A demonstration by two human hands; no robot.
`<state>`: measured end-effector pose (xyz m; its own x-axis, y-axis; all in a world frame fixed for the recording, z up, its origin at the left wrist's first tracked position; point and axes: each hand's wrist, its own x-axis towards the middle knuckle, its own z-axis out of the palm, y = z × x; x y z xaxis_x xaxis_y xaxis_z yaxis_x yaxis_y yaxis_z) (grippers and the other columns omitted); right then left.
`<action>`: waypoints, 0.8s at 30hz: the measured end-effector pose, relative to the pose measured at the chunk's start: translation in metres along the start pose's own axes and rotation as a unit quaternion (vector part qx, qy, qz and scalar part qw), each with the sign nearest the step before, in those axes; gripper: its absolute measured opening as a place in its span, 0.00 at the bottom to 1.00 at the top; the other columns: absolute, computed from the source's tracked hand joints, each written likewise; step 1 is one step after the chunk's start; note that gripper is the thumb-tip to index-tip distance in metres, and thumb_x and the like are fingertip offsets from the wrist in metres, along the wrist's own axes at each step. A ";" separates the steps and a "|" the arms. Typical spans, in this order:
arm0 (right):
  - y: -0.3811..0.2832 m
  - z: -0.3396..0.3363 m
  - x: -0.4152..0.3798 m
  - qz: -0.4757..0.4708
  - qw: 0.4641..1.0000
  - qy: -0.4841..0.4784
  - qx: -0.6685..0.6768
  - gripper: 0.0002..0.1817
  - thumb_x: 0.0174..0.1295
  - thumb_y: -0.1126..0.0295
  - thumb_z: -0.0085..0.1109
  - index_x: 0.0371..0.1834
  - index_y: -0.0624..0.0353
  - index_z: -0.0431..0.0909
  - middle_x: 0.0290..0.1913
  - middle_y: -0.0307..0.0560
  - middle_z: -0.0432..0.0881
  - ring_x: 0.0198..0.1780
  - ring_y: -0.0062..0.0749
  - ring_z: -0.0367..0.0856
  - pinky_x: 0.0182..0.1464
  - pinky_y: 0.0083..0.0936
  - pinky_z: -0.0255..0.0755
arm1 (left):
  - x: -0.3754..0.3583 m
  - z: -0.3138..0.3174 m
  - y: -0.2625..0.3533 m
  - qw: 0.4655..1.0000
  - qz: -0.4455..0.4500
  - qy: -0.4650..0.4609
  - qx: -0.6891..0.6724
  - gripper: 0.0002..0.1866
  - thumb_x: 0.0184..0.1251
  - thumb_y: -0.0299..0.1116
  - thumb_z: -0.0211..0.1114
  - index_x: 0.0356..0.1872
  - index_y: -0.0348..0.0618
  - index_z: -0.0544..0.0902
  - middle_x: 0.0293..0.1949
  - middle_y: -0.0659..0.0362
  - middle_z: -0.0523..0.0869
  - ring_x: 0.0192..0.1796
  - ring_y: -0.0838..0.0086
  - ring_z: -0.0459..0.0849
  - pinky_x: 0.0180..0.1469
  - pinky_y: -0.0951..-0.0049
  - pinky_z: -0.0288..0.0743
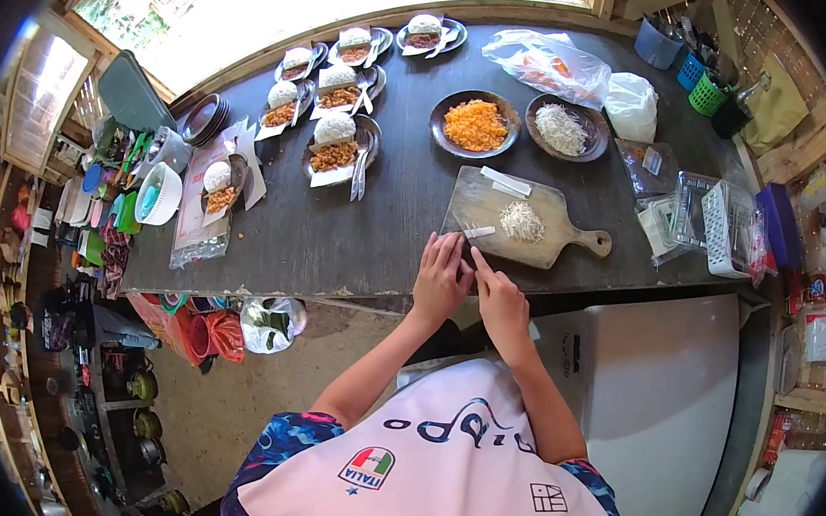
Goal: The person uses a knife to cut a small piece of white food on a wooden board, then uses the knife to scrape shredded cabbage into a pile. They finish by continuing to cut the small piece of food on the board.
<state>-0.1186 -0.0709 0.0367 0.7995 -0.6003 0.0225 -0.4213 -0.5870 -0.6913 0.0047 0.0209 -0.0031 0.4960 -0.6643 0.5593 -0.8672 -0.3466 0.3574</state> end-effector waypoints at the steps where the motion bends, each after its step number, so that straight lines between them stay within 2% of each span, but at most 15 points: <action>1: 0.002 -0.003 -0.001 0.006 1.000 -0.003 0.028 0.24 0.82 0.61 0.54 0.80 0.32 0.75 0.43 0.62 0.87 0.42 0.64 0.88 0.46 0.50 0.83 | -0.001 -0.001 0.001 1.000 -0.006 -0.002 -0.010 0.25 0.64 0.26 0.68 0.64 0.29 0.83 0.66 0.47 0.81 0.70 0.52 0.79 0.80 0.50 0.69; 4: 0.010 -0.016 -0.003 0.020 0.987 0.008 0.156 0.23 0.83 0.62 0.55 0.78 0.38 0.77 0.42 0.69 0.85 0.40 0.67 0.85 0.45 0.46 0.80 | 0.001 -0.003 0.003 1.000 -0.025 0.015 -0.008 0.25 0.64 0.25 0.68 0.64 0.33 0.84 0.65 0.47 0.81 0.70 0.51 0.79 0.77 0.52 0.72; 7: 0.016 -0.032 -0.004 0.044 0.994 0.046 0.094 0.23 0.82 0.64 0.55 0.78 0.42 0.77 0.39 0.72 0.82 0.38 0.68 0.81 0.44 0.43 0.79 | 0.000 -0.002 0.000 0.998 -0.038 0.019 -0.048 0.24 0.64 0.22 0.67 0.63 0.35 0.84 0.63 0.47 0.82 0.69 0.50 0.79 0.73 0.54 0.75; 8: 0.015 -0.034 -0.005 0.047 0.994 0.048 0.090 0.24 0.82 0.65 0.56 0.78 0.44 0.76 0.38 0.73 0.81 0.36 0.65 0.80 0.44 0.42 0.78 | 0.000 -0.002 0.000 0.998 -0.038 0.017 -0.047 0.24 0.64 0.23 0.67 0.63 0.34 0.84 0.62 0.47 0.82 0.68 0.50 0.79 0.72 0.54 0.75; 11: 0.014 -0.026 -0.008 -0.018 0.993 0.048 0.110 0.25 0.81 0.66 0.56 0.79 0.42 0.75 0.32 0.68 0.79 0.30 0.53 0.79 0.43 0.38 0.77 | 0.004 -0.009 -0.001 0.998 -0.030 0.000 -0.048 0.22 0.66 0.23 0.67 0.62 0.32 0.84 0.61 0.47 0.82 0.67 0.51 0.80 0.71 0.56 0.76; 12: 0.014 -0.023 -0.009 0.002 0.994 0.009 0.112 0.26 0.81 0.67 0.56 0.80 0.41 0.75 0.28 0.61 0.76 0.28 0.37 0.76 0.42 0.35 0.77 | 0.006 -0.012 -0.001 0.998 -0.028 -0.011 -0.051 0.22 0.66 0.22 0.67 0.62 0.32 0.84 0.60 0.48 0.82 0.66 0.52 0.80 0.70 0.56 0.77; 15: 0.019 -0.023 -0.010 0.020 0.991 0.008 0.131 0.26 0.81 0.66 0.56 0.81 0.39 0.75 0.27 0.54 0.75 0.28 0.30 0.74 0.42 0.33 0.77 | 0.010 -0.018 -0.004 0.997 -0.015 -0.036 -0.070 0.21 0.67 0.20 0.66 0.62 0.33 0.85 0.59 0.52 0.83 0.64 0.55 0.81 0.68 0.59 0.79; 19: 0.026 -0.038 -0.011 0.044 0.998 0.019 0.038 0.27 0.82 0.64 0.54 0.83 0.40 0.72 0.28 0.52 0.81 0.29 0.37 0.80 0.44 0.36 0.79 | 0.013 -0.026 -0.009 0.995 -0.011 -0.058 -0.085 0.22 0.66 0.18 0.65 0.62 0.35 0.85 0.58 0.54 0.85 0.63 0.57 0.82 0.66 0.60 0.80; 20: 0.025 -0.041 -0.013 0.052 0.997 0.003 0.048 0.28 0.82 0.63 0.55 0.84 0.40 0.71 0.29 0.53 0.84 0.31 0.41 0.82 0.46 0.37 0.79 | 0.014 -0.025 -0.012 0.993 -0.017 -0.060 -0.098 0.22 0.66 0.18 0.65 0.61 0.35 0.86 0.58 0.53 0.85 0.63 0.57 0.82 0.66 0.60 0.81; 24: 0.021 -0.038 -0.016 0.033 0.998 -0.011 0.043 0.28 0.81 0.63 0.56 0.84 0.41 0.71 0.33 0.54 0.87 0.34 0.42 0.85 0.50 0.37 0.79 | 0.020 -0.026 -0.022 0.988 -0.006 -0.073 -0.138 0.22 0.65 0.18 0.66 0.61 0.37 0.87 0.57 0.53 0.87 0.62 0.56 0.83 0.64 0.60 0.82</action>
<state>-0.1562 -0.0939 0.0493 0.7811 -0.6230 -0.0404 -0.4357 -0.4976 -0.7500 0.0344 0.0325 0.0191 0.4771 -0.7567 0.4469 -0.8066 -0.1751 0.5646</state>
